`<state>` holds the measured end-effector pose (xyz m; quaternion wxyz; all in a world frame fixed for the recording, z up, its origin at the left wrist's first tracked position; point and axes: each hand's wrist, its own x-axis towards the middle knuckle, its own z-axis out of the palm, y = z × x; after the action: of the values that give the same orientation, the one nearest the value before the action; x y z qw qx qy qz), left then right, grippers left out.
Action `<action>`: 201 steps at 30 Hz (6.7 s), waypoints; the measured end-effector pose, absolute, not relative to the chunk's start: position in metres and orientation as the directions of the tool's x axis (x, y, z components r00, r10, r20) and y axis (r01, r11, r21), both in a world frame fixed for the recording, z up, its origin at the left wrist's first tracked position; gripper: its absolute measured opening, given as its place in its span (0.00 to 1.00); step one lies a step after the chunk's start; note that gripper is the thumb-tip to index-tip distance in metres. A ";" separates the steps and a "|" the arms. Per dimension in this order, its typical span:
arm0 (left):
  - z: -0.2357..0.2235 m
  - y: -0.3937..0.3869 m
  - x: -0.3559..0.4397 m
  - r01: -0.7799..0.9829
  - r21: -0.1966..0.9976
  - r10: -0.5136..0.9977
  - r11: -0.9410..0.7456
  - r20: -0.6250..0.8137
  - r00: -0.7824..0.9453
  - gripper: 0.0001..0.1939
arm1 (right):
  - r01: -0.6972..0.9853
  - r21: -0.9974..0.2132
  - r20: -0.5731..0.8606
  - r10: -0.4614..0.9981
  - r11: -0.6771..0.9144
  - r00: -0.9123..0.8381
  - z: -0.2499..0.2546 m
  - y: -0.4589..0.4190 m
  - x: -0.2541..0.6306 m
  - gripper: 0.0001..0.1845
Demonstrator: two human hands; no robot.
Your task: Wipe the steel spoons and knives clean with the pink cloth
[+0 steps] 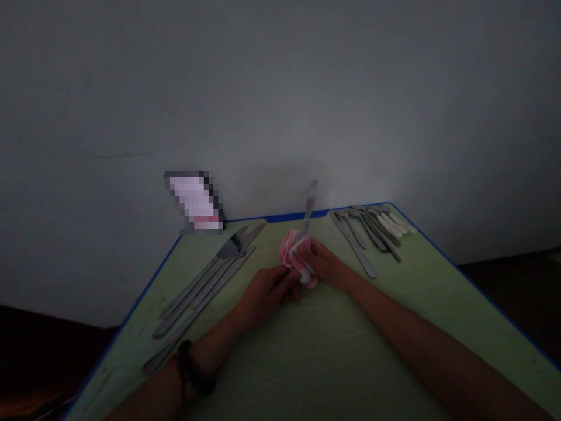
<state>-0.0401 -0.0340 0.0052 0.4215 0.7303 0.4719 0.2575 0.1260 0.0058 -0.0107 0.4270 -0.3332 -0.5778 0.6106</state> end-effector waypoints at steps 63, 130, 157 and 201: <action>-0.001 -0.034 -0.042 0.544 0.784 0.881 -0.298 0.006 0.473 0.23 | -0.248 -0.959 -0.009 0.889 -0.137 -0.457 -0.025 0.016 0.128 0.15; 0.005 -0.039 -0.047 0.567 0.761 0.816 -0.316 -0.087 0.571 0.23 | -0.510 -0.842 -0.065 0.972 -0.175 -0.225 -0.019 0.019 0.123 0.18; 0.004 -0.037 -0.042 0.548 0.814 0.895 -0.190 -0.086 0.438 0.22 | -0.415 -0.892 -0.014 0.930 -0.178 -0.367 -0.021 0.018 0.125 0.20; 0.008 -0.036 -0.041 0.453 0.857 0.862 -0.243 -0.023 0.507 0.20 | -0.467 -0.862 -0.018 0.933 -0.196 -0.359 -0.019 0.014 0.122 0.19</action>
<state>-0.0411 -0.0360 0.0080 0.4328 0.7523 0.4371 0.2360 0.1222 0.0144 -0.0191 0.4877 -0.2875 -0.4050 0.7179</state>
